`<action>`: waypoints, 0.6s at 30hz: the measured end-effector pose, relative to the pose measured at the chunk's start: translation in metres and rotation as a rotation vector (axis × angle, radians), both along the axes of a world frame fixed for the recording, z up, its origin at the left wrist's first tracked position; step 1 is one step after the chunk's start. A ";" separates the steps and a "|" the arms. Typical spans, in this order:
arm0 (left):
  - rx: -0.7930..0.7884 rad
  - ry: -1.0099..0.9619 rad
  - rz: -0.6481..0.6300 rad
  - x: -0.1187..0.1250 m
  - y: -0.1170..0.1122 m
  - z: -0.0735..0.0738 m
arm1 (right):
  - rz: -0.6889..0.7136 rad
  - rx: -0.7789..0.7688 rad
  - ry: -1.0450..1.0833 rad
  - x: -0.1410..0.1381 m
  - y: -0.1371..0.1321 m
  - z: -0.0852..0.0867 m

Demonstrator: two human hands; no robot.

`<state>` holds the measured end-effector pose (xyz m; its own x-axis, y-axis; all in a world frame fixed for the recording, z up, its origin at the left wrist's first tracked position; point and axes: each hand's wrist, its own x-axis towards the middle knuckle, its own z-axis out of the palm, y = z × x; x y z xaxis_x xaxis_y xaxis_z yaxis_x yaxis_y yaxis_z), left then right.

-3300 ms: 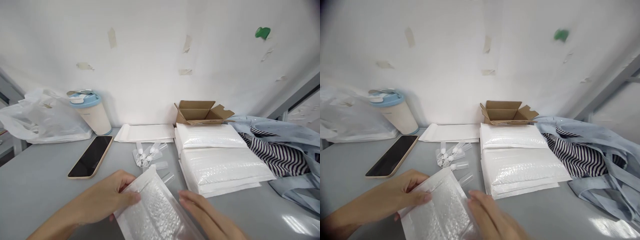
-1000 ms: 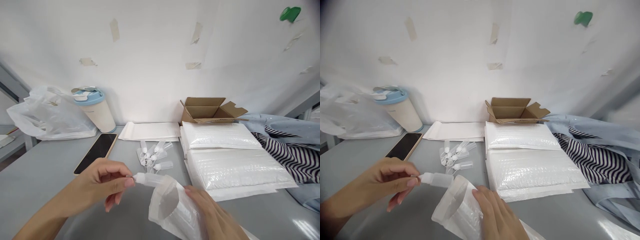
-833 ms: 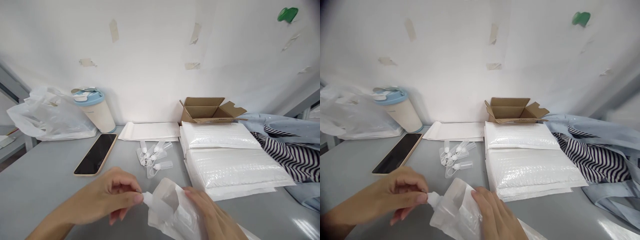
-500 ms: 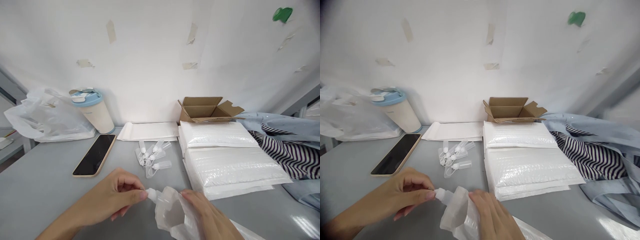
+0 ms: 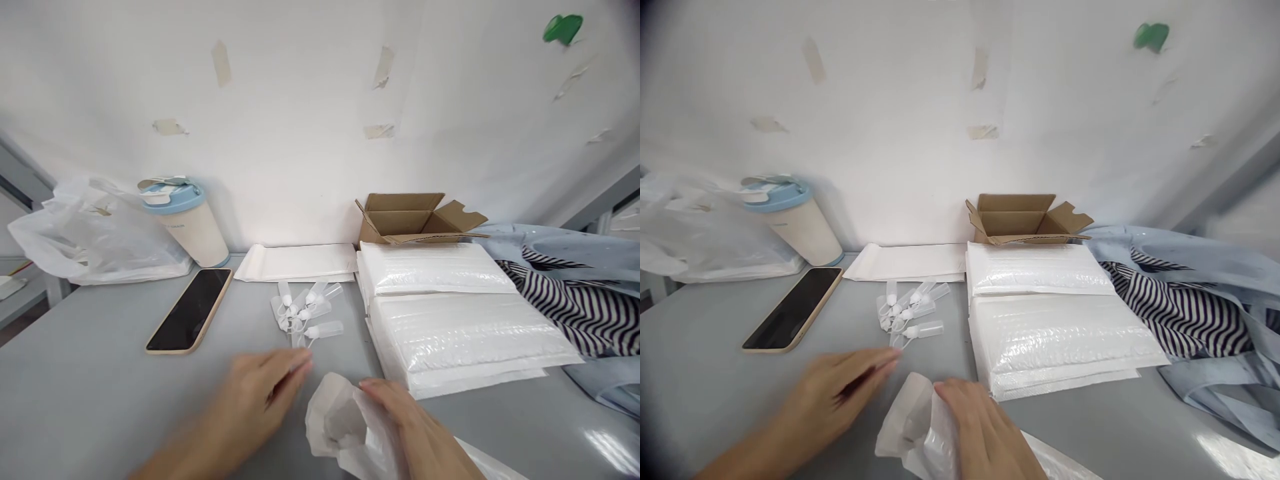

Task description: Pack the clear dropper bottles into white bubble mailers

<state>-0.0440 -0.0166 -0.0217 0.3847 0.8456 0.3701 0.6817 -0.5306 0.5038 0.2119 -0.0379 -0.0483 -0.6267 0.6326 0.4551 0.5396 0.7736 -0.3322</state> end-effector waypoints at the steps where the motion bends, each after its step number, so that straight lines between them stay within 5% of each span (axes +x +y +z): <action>1: 0.068 0.030 0.043 -0.004 0.004 -0.005 | -0.005 -0.005 0.007 0.000 0.001 0.000; 8: 0.091 0.188 0.105 -0.005 0.018 -0.017 | -0.037 -0.049 0.042 -0.002 -0.002 -0.003; 14: -0.202 -0.270 0.245 -0.008 0.014 0.011 | -0.053 -0.108 0.010 -0.007 -0.002 -0.007; 18: -0.252 -0.360 0.332 -0.027 0.014 0.032 | -0.129 -0.167 0.066 -0.011 -0.005 -0.016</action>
<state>-0.0707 -0.0024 0.0101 -0.0311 0.9795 0.1989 0.5532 -0.1488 0.8196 0.2007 -0.0434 -0.0646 -0.5079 0.7755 0.3751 0.6033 0.6310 -0.4878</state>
